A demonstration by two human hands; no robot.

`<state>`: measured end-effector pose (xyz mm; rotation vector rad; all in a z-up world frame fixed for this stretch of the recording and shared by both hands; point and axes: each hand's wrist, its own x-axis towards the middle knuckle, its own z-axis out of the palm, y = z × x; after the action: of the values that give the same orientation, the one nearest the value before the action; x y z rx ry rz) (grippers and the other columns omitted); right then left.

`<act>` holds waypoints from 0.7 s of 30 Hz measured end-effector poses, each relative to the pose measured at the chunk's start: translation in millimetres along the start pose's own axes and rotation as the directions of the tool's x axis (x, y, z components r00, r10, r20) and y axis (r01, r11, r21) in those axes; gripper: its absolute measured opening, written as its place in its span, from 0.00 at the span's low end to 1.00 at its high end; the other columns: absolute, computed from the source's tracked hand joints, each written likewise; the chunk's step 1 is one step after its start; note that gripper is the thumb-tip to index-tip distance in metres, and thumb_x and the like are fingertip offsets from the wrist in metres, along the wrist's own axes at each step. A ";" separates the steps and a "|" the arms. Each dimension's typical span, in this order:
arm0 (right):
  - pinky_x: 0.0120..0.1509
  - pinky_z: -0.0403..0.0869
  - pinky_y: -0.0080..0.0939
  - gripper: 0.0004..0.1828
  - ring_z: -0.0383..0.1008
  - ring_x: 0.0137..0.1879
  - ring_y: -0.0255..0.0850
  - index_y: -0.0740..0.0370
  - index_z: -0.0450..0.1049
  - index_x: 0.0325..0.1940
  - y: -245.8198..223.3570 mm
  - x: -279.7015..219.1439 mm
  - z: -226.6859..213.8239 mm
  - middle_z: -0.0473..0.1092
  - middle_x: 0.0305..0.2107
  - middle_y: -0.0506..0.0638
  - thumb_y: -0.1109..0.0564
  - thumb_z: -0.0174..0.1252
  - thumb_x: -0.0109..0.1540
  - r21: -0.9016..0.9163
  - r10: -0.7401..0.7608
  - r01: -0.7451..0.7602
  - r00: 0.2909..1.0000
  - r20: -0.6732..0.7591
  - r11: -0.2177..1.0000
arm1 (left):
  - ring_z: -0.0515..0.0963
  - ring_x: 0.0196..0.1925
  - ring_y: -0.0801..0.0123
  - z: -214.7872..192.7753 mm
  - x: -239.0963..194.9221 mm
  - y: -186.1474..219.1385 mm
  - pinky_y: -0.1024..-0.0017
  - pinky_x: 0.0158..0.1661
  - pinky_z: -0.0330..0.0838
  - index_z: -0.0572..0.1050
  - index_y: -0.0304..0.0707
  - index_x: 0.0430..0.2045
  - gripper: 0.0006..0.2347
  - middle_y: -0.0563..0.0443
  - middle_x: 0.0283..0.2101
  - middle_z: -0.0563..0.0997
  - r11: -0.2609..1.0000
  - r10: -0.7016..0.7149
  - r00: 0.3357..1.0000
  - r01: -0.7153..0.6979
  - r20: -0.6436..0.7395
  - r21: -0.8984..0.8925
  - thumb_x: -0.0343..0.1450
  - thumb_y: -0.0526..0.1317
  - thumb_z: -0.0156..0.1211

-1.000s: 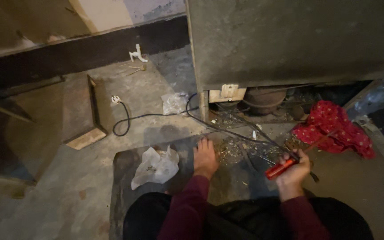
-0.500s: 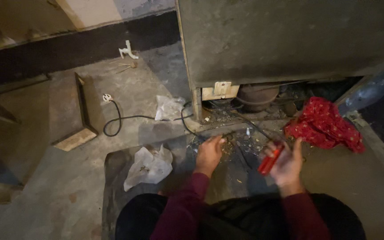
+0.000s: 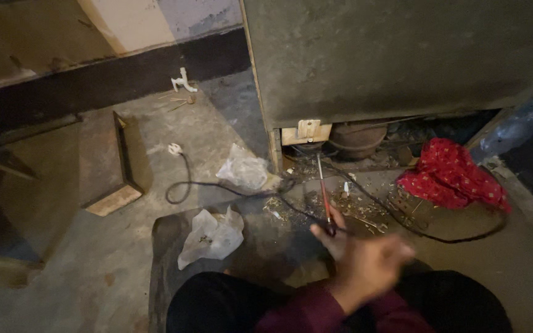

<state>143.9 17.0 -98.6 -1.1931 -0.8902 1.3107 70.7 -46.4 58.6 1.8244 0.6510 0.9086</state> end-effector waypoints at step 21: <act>0.50 0.75 0.38 0.19 0.71 0.39 0.36 0.57 0.74 0.48 -135.0 -29.4 -164.1 0.72 0.34 0.46 0.47 0.40 0.77 0.555 -0.020 0.683 0.639 -0.769 0.474 | 0.57 0.71 0.45 -211.1 4.8 -205.4 0.42 0.63 0.54 0.52 0.44 0.72 0.40 0.41 0.71 0.60 0.441 -0.513 0.800 0.557 -0.311 0.704 0.65 0.47 0.68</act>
<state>330.2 -18.1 1.5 -0.5242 0.0932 0.6152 -106.7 148.4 -73.2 2.0811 1.7678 0.1966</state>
